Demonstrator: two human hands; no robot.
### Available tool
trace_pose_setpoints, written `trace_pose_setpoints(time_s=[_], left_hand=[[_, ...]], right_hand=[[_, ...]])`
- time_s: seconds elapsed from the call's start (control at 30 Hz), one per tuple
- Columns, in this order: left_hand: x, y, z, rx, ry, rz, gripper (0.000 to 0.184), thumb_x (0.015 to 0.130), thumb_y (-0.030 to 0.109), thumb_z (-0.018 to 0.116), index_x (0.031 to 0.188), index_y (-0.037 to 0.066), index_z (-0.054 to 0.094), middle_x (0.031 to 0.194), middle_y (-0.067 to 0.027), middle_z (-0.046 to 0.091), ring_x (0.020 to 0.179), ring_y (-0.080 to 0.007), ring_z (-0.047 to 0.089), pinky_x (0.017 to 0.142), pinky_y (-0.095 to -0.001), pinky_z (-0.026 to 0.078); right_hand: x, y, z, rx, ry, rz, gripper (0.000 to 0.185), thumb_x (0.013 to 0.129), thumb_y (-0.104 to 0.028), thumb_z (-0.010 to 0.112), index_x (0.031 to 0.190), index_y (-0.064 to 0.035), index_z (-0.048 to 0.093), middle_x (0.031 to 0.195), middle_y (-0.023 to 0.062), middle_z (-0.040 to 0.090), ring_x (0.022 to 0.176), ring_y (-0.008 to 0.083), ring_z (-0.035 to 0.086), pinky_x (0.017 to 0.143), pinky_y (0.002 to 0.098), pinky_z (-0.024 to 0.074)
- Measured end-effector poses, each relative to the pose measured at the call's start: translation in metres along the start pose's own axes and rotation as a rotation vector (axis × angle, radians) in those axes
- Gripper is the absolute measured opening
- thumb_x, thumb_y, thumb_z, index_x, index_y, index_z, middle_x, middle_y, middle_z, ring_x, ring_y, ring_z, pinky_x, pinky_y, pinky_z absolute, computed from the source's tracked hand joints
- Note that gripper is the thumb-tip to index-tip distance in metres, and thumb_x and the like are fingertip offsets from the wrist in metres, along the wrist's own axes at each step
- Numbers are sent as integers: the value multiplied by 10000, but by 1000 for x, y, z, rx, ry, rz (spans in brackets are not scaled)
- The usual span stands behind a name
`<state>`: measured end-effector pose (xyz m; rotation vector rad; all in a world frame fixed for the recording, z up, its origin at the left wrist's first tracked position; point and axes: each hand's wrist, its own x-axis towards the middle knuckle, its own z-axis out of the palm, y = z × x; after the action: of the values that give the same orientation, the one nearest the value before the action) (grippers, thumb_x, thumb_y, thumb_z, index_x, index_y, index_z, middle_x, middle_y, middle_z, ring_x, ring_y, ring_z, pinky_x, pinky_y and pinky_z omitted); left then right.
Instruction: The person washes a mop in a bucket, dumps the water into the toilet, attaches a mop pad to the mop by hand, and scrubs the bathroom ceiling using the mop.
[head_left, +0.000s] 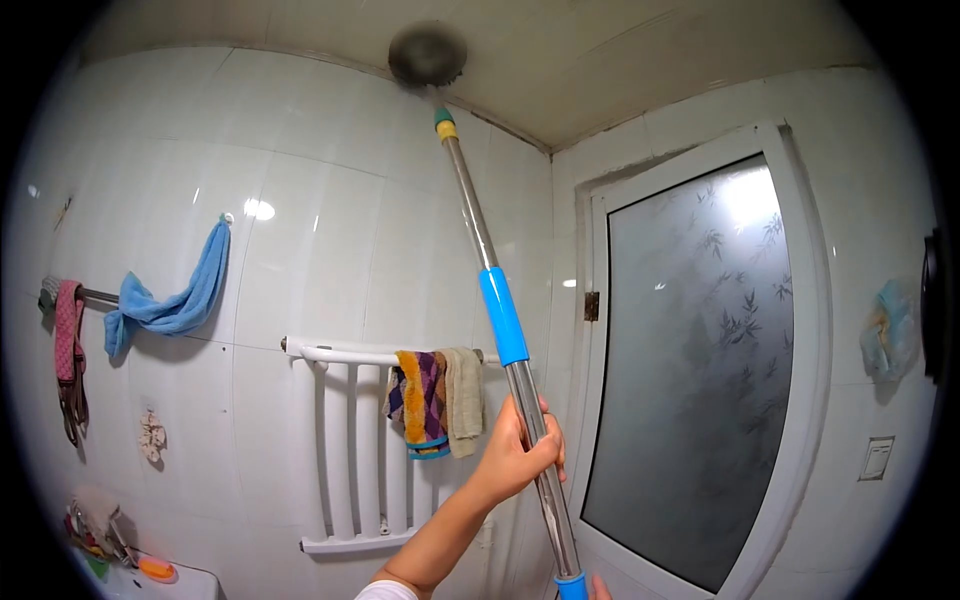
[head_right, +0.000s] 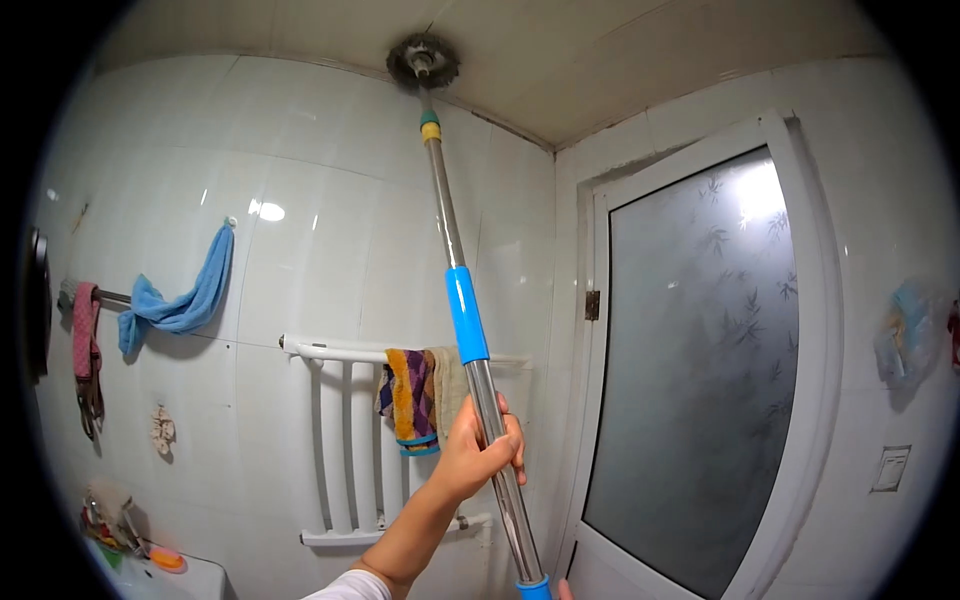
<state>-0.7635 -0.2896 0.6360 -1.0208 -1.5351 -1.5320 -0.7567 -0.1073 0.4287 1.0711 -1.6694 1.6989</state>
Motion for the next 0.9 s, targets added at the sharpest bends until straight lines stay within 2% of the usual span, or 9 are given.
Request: trace_pose_setpoints(time_s=[0.03, 0.1, 0.23, 0.3, 0.43, 0.53, 0.6, 0.7, 0.9], left_hand=[[-3, 4, 2, 21, 18, -12, 350, 777, -44, 466, 1058, 41, 275, 684, -85, 496, 559, -144, 531, 485, -324, 531], [-8, 13, 6, 41, 37, -17, 350, 773, -54, 461, 1054, 42, 276, 679, -84, 495, 561, -144, 532, 485, -327, 531], [-18, 36, 11, 51, 64, -2, 342, 770, -48, 461, 1043, 42, 277, 664, -93, 507, 525, -155, 533, 481, -322, 526], [-24, 44, 15, 78, 106, 10, 343, 765, -38, 465, 1044, 44, 284, 644, -99, 513, 484, -168, 527, 451, -312, 510], [-32, 70, 22, 68, 193, 25, 339, 765, -13, 487, 1046, 36, 304, 641, -89, 502, 475, -159, 508, 403, -305, 487], [-36, 89, 22, 144, 222, -18, 337, 793, -4, 476, 1074, 27, 293, 692, -72, 493, 560, -135, 508, 476, -316, 515], [-37, 96, 25, 151, 309, -7, 321, 826, 39, 501, 1081, 30, 307, 678, -51, 473, 553, -132, 507, 468, -300, 504], [-42, 109, 29, 251, 389, 12, 314, 839, 141, 553, 1062, 43, 355, 585, -37, 445, 422, -116, 442, 389, -253, 454], [-56, 123, 27, 225, 390, 73, 308, 830, 117, 531, 1056, 15, 347, 565, -48, 433, 393, -112, 424, 346, -239, 430]], right_hand=[[0, -9, -2, 8, -5, 8, 607, 724, -86, 702, 1273, -10, 453, 811, 64, 583, 648, 146, 539, 588, 284, 451], [3, -22, -8, 708, -291, 549, 527, 755, -73, 674, 1241, -36, 472, 745, 2, 530, 626, 97, 501, 569, 247, 427], [-3, -16, -13, 748, -441, 558, 436, 777, -41, 643, 1187, -54, 496, 715, -42, 476, 617, 56, 465, 558, 221, 405], [-10, -11, -7, 611, -360, 558, 398, 780, -18, 628, 1156, -51, 505, 724, -59, 460, 626, 28, 445, 557, 201, 389], [-18, -33, -1, 699, -338, 518, 418, 773, -1, 622, 1172, -53, 505, 723, -69, 450, 625, 25, 442, 554, 193, 379], [-20, -40, 0, 609, -331, 450, 430, 775, -29, 629, 1186, -44, 503, 730, -66, 445, 622, 37, 430, 561, 203, 380], [-13, -55, -3, 520, -393, 298, 455, 776, -61, 642, 1205, -31, 494, 753, -55, 459, 643, 53, 430, 586, 219, 394], [-23, -63, 5, 581, -402, 342, 470, 776, -92, 655, 1209, -22, 485, 777, -42, 472, 671, 65, 435, 614, 230, 404], [-42, -63, 18, 473, -450, 400, 495, 767, -79, 662, 1225, -29, 480, 800, -27, 484, 697, 65, 451, 635, 236, 409]])
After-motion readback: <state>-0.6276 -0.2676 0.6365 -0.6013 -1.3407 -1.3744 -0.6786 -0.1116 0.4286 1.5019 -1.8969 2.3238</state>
